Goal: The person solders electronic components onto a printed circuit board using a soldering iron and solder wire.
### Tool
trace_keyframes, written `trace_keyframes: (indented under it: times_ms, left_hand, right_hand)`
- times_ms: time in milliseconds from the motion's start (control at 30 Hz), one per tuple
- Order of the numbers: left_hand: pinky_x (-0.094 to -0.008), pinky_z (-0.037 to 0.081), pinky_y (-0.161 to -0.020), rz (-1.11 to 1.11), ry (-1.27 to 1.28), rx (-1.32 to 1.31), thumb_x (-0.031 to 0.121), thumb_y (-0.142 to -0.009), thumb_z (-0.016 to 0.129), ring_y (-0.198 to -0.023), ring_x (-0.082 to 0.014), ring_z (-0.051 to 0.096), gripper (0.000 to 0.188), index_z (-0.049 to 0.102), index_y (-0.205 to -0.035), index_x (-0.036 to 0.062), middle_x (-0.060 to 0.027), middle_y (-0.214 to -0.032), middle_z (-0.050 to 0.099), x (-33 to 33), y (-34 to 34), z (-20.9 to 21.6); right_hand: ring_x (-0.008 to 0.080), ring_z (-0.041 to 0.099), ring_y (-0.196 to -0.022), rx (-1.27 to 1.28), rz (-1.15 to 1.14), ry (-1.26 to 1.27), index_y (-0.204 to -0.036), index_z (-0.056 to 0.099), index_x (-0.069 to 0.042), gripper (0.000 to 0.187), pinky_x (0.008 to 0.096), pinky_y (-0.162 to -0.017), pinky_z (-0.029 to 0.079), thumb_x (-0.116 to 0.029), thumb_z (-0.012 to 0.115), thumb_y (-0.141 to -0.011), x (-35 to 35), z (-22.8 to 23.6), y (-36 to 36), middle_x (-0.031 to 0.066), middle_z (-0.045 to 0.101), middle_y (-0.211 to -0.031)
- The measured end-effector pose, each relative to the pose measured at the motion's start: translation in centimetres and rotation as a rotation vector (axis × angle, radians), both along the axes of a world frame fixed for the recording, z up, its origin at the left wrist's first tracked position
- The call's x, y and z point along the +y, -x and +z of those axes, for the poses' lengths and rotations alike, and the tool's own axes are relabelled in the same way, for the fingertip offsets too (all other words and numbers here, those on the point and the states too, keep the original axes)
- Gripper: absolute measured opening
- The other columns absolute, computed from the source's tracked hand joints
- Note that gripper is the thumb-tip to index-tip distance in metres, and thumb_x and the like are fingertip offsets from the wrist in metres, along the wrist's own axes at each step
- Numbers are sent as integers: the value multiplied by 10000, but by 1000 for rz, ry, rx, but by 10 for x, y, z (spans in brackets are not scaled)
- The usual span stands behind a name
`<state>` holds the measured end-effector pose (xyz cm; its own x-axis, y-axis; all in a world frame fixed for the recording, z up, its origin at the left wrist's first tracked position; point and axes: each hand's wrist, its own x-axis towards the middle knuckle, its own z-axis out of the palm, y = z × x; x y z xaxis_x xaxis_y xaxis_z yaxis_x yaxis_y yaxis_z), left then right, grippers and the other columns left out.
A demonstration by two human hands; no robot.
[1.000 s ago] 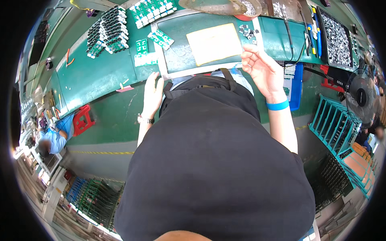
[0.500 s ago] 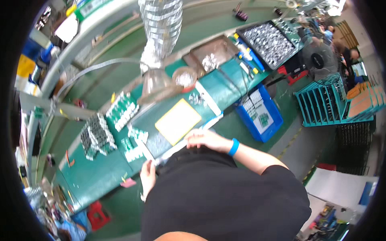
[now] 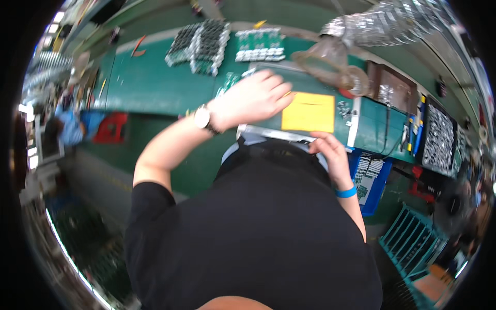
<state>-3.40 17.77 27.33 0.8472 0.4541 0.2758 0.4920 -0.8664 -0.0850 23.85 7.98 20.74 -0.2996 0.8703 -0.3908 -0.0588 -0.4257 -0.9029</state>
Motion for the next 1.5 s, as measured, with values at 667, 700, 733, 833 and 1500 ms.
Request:
trace_keyframes:
  times_ms: [667, 700, 733, 833, 1500]
  left_hand:
    - [-285, 451, -662, -104, -69, 45, 147, -743, 616, -744, -143, 575, 69, 616, -688, 105, 12, -714, 558, 0, -17, -12]
    - [-285, 450, -662, -112, -66, 41, 149, -742, 616, -745, -143, 575, 69, 618, -688, 107, 13, -716, 560, 0, -19, -13]
    - [-286, 449, -661, -120, -62, 36, 150, -742, 616, -745, -143, 576, 68, 620, -688, 108, 14, -717, 562, -1, -20, -14]
    - [-285, 445, -660, -138, -35, 56, 155, -744, 614, -749, -142, 577, 73, 625, -688, 111, 16, -717, 566, -2, -22, -18]
    - [-500, 258, -1122, 340, 351, -622, 224, -788, 713, -1366, -421, 300, 698, 408, -1380, 12, -253, -1474, 310, -2, -16, -42]
  right_hand:
    - [126, 566, -1044, -4, 126, 96, -1236, 553, 12, 363, 252, -929, 391, -218, 549, -955, -11, -4, 4, 91, 661, -1116]
    - [132, 567, -1053, -6, 118, 56, -1234, 553, 16, 366, 258, -936, 391, -216, 549, -950, -8, 0, 4, 97, 660, -1120]
    - [139, 568, -1062, -10, 110, 18, -1233, 553, 20, 370, 265, -943, 392, -214, 549, -946, -7, 5, 5, 104, 658, -1124]
    - [188, 569, -1098, 18, 98, -19, -1250, 541, 36, 377, 304, -986, 386, -192, 523, -951, -2, 11, 9, 130, 645, -1147]
    - [365, 247, -1420, 955, -163, -203, -1500, 258, -72, 811, 500, -1130, 258, -660, 257, -940, 52, 76, 21, 188, 257, -1539]
